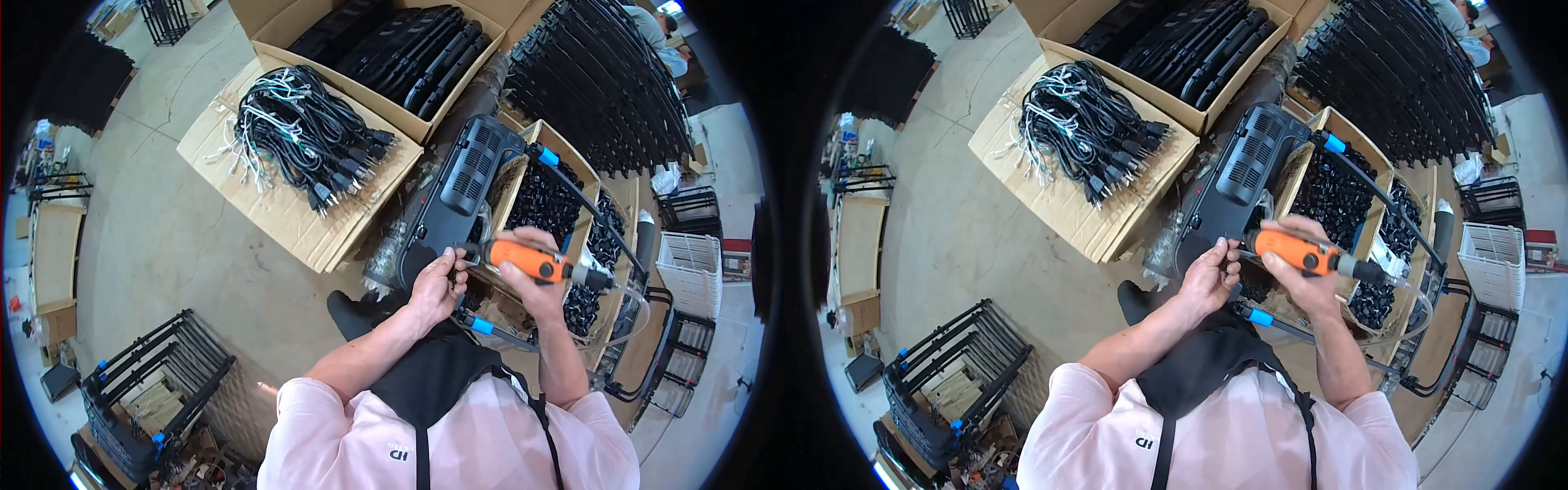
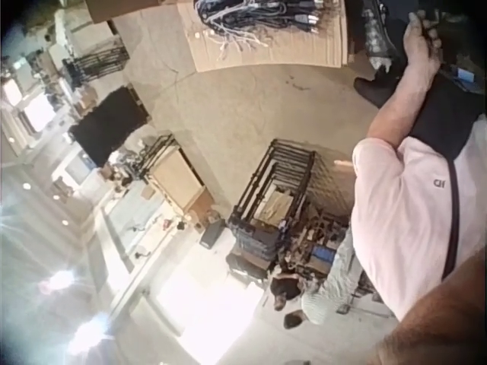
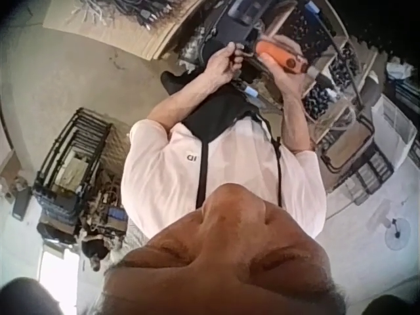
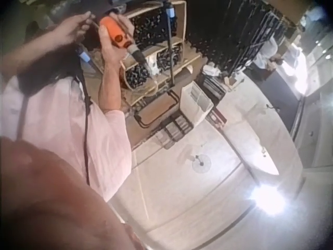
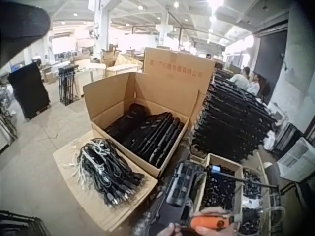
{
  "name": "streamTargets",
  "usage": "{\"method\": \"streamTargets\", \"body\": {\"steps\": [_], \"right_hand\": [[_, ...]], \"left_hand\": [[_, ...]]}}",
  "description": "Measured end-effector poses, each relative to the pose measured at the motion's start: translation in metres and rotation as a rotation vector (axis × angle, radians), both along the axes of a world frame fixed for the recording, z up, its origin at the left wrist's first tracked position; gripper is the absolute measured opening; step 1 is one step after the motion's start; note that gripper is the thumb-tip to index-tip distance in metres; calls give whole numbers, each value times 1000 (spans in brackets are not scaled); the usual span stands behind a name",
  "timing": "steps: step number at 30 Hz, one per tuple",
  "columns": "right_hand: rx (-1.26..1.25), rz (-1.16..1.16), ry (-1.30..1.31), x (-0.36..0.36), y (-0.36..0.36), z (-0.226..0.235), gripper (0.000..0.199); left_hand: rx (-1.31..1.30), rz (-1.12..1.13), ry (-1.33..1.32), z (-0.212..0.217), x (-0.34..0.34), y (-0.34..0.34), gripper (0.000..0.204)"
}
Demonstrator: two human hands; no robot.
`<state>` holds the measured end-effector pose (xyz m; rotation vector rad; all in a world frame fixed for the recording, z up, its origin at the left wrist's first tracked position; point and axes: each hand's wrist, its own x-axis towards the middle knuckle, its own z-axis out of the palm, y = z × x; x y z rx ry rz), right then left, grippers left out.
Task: Assembling various components onto a lawn mower frame using manual and power tools in a factory setting.
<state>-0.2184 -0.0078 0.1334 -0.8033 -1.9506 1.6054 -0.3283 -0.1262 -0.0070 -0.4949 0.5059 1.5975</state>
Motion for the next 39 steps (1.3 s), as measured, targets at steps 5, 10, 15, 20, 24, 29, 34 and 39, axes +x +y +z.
{"method": "streamTargets", "body": {"steps": [5,10,15,20,24,29,34,39], "right_hand": [[20,2,19,64,-27,-10,54],[-54,20,122,116,-44,-19,51],[-67,70,135,158,-62,-32,51],[-58,84,61,169,-80,-36,50],[-67,77,-1,162,-83,-38,53],[-14,41,30,144,-78,-47,49],[-35,73,20,127,-76,-48,49],[-4,100,-61,114,-77,-49,51]], "left_hand": [[25,60,-65,7,30,-19,28],[9,41,-58,11,76,-42,28],[-67,-10,5,12,114,-72,29],[-152,-38,21,2,135,-85,33],[-228,-92,105,18,140,-90,31],[-115,-216,351,2,126,-116,25],[-192,-200,603,11,84,-113,27],[-223,-435,1496,17,32,-69,33]]}}
